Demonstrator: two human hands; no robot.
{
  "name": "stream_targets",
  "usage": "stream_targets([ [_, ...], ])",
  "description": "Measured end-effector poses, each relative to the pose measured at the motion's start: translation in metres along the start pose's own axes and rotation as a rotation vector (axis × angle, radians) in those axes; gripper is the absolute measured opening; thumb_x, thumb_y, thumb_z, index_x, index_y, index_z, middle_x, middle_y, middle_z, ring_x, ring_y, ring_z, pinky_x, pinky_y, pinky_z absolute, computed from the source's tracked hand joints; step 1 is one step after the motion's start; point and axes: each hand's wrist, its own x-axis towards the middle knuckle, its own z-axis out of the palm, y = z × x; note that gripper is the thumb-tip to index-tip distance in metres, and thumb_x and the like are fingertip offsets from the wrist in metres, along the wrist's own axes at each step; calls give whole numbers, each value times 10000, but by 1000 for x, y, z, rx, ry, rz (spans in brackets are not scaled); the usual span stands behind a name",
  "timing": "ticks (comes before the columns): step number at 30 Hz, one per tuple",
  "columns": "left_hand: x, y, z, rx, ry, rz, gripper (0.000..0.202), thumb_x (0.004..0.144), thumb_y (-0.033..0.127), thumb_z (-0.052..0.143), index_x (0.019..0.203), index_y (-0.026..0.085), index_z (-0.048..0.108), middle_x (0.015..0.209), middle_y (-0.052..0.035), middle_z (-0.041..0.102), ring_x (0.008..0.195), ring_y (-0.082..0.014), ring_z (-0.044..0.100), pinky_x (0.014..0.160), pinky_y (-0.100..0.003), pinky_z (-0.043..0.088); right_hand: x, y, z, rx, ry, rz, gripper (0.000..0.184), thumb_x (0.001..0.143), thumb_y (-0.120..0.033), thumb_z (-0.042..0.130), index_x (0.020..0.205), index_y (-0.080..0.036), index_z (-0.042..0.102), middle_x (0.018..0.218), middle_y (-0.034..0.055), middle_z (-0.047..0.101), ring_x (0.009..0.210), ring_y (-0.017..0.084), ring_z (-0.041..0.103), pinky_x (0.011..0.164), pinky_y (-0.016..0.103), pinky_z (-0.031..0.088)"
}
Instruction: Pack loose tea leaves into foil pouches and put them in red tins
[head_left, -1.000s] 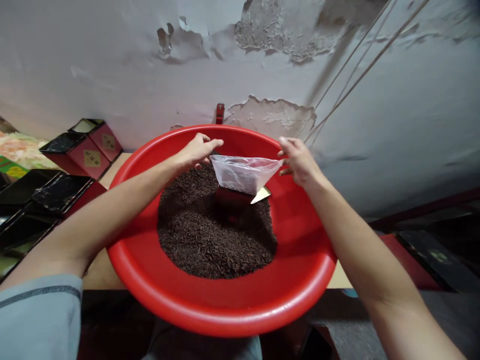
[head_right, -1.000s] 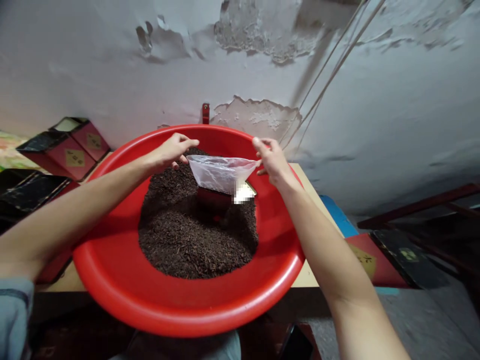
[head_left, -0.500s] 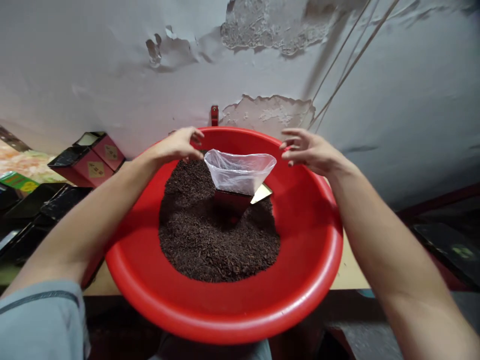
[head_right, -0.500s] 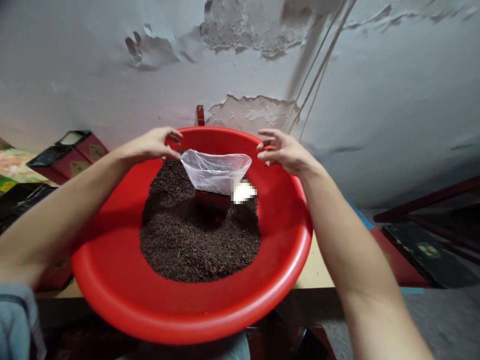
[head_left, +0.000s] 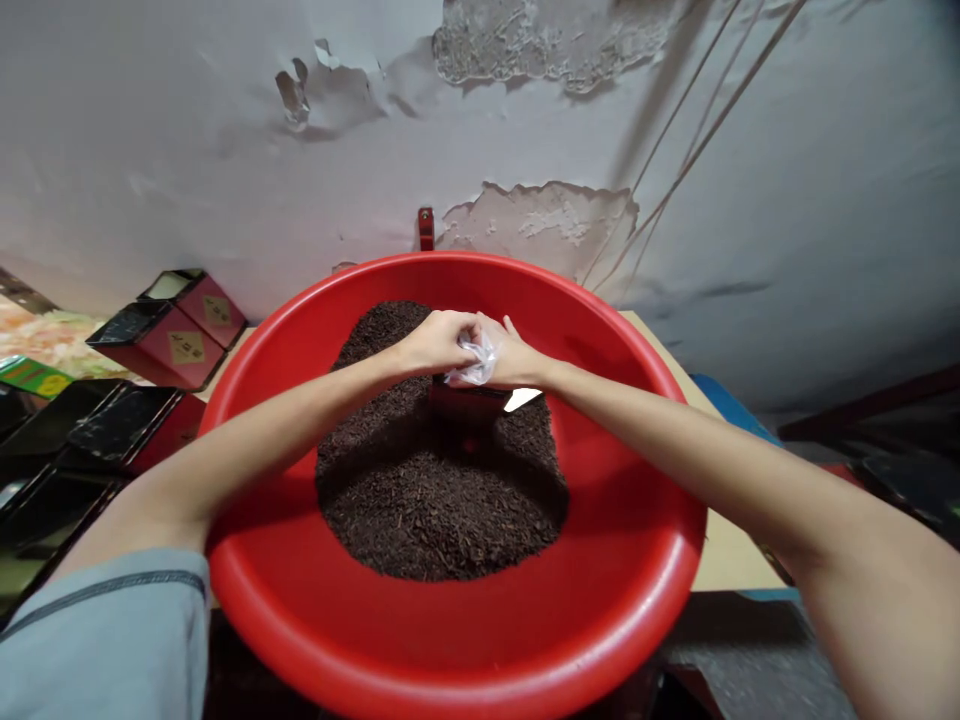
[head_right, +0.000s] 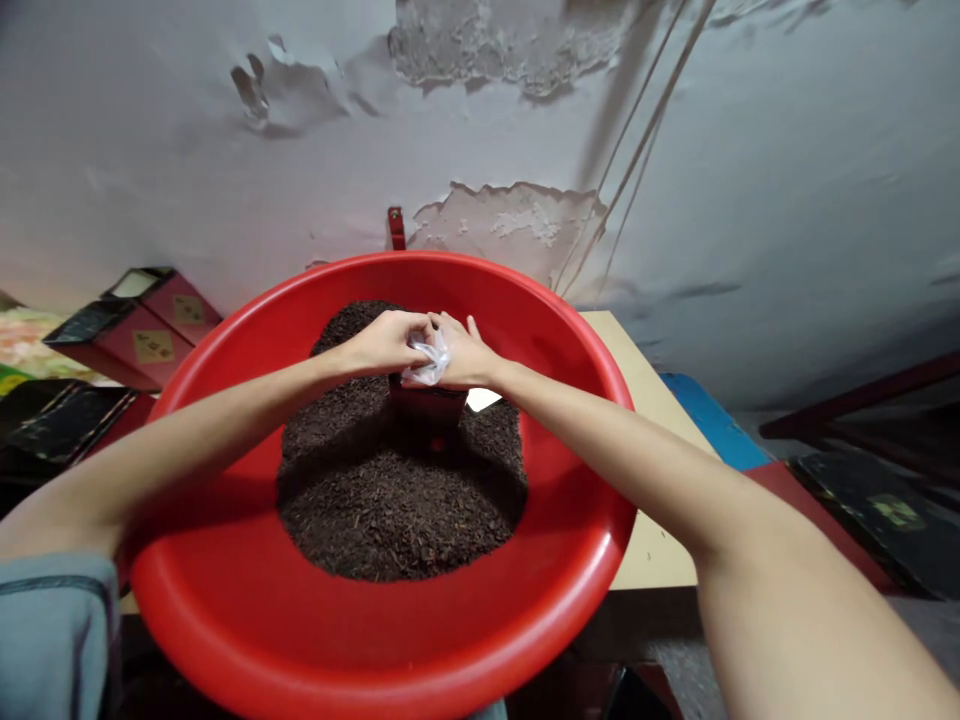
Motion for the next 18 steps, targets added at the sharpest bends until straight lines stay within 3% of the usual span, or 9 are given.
stream_targets([
  [2, -4, -1, 2, 102, 39, 83, 139, 701, 73, 630, 805, 135, 700, 807, -49, 717, 724, -154, 620, 693, -274, 451, 4, -12, -1, -78, 22, -13, 853, 820, -554, 684, 1513, -113, 455, 1587, 231, 402, 1445, 430, 369, 1196, 632, 230],
  [5, -13, -4, 6, 234, 41, 185, 86, 743, 114, 603, 750, 153, 680, 808, -68, 702, 738, -176, 607, 689, -301, 444, 4, -27, -2, -303, 77, -42, 519, 886, -431, 573, 1293, -112, 618, 1389, 227, 559, 1216, 388, 515, 1005, 513, 407],
  [7, -18, -7, 6, 262, 21, 266, 97, 750, 105, 593, 746, 164, 669, 837, -74, 704, 800, -194, 621, 730, -312, 463, 1, -34, -4, -410, 59, -49, 414, 915, -403, 521, 1206, -138, 652, 1290, 204, 612, 1129, 363, 551, 885, 442, 436],
  [11, -30, -15, 4, 199, -54, 355, 151, 783, 101, 585, 888, 167, 670, 962, -81, 713, 931, -213, 644, 869, -343, 511, -2, -42, -14, -431, -70, 2, 416, 990, -403, 431, 1235, -156, 659, 1215, 159, 676, 973, 294, 664, 713, 344, 439],
  [14, -44, -21, 13, 163, 92, 185, 417, 816, 212, 639, 1226, 145, 596, 1254, -141, 653, 1166, -276, 604, 1040, -444, 486, 2, -46, -21, -458, -69, 110, 394, 1004, -368, 435, 1174, -141, 709, 1169, 176, 709, 946, 288, 717, 719, 327, 469],
  [16, -52, -24, 28, 115, 207, -47, 805, 767, 376, 745, 1454, 118, 413, 1506, -222, 462, 1397, -377, 446, 1147, -547, 403, 8, -51, -24, -466, -39, 231, 359, 991, -284, 452, 1135, -117, 735, 1119, 195, 735, 979, 301, 736, 754, 322, 498],
  [18, -56, -29, 47, 20, 205, -222, 1214, 630, 538, 846, 1569, 101, 212, 1640, -280, 220, 1526, -462, 236, 1205, -608, 323, 14, -59, -25, -450, -18, 363, 348, 972, -212, 452, 1105, -94, 751, 1070, 213, 753, 1010, 320, 743, 777, 328, 521],
])
